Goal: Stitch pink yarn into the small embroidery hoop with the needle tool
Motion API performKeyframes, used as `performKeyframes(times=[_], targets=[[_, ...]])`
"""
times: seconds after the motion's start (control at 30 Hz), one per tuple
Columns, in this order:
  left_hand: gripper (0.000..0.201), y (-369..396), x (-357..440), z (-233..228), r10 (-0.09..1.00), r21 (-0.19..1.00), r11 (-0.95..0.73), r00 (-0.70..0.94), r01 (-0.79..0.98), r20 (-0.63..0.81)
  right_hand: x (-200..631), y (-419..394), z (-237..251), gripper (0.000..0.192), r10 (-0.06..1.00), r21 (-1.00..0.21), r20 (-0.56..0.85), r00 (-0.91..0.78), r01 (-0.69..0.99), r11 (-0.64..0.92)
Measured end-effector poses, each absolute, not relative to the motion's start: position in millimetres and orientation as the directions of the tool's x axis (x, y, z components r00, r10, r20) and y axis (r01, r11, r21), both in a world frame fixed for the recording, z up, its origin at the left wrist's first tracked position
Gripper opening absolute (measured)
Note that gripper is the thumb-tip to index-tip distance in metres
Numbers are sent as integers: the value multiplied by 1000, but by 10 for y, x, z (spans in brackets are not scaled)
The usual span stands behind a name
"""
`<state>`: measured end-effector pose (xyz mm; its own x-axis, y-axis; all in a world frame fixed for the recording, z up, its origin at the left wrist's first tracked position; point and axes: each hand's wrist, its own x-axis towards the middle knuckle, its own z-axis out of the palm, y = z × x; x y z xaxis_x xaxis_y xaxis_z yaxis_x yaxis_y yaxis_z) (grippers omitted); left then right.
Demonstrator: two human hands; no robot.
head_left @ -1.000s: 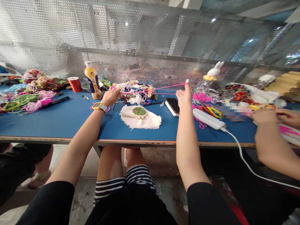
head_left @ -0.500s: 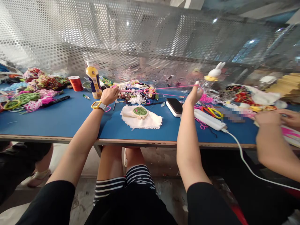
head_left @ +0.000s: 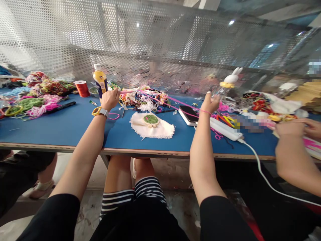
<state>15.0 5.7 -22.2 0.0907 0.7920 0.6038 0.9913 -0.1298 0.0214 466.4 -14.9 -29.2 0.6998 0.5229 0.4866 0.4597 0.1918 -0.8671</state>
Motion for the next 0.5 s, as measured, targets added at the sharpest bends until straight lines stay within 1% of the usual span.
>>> performKeyframes(times=[0.1, 0.13, 0.2, 0.23, 0.3, 0.33, 0.4, 0.47, 0.5], targets=[[50, 39, 142, -195, 793, 49, -132, 76, 990, 605, 4532, -63, -262, 28, 575, -892, 450, 684, 371, 257], [49, 30, 149, -185, 793, 50, -135, 78, 990, 605, 4482, -56, -245, 28, 641, -901, 433, 634, 301, 311], [48, 12, 165, -167, 790, 44, -132, 78, 990, 608, 4411, -91, -201, 37, 792, -914, 385, 474, 80, 397], [48, 4, 172, -161, 790, 40, -125, 75, 991, 609, 4399, -131, -177, 44, 851, -912, 364, 378, -40, 408], [46, -5, 176, -155, 788, 45, -102, 53, 994, 613, 4418, -239, -131, 59, 912, -898, 353, 211, -198, 393], [45, -6, 173, -156, 787, 53, -88, 37, 995, 615, 4440, -296, -115, 64, 925, -899, 346, 154, -227, 374], [45, -5, 163, -160, 785, 72, -65, 6, 995, 620, 4486, -392, -100, 72, 953, -929, 296, 65, -211, 303], [45, 0, 151, -164, 783, 80, -52, -9, 995, 622, 4509, -454, -108, 74, 978, -974, 201, -64, -122, 192], [45, 4, 147, -165, 783, 78, -49, -10, 996, 622, 4510, -473, -117, 73, 977, -987, 156, -145, -59, 148]])
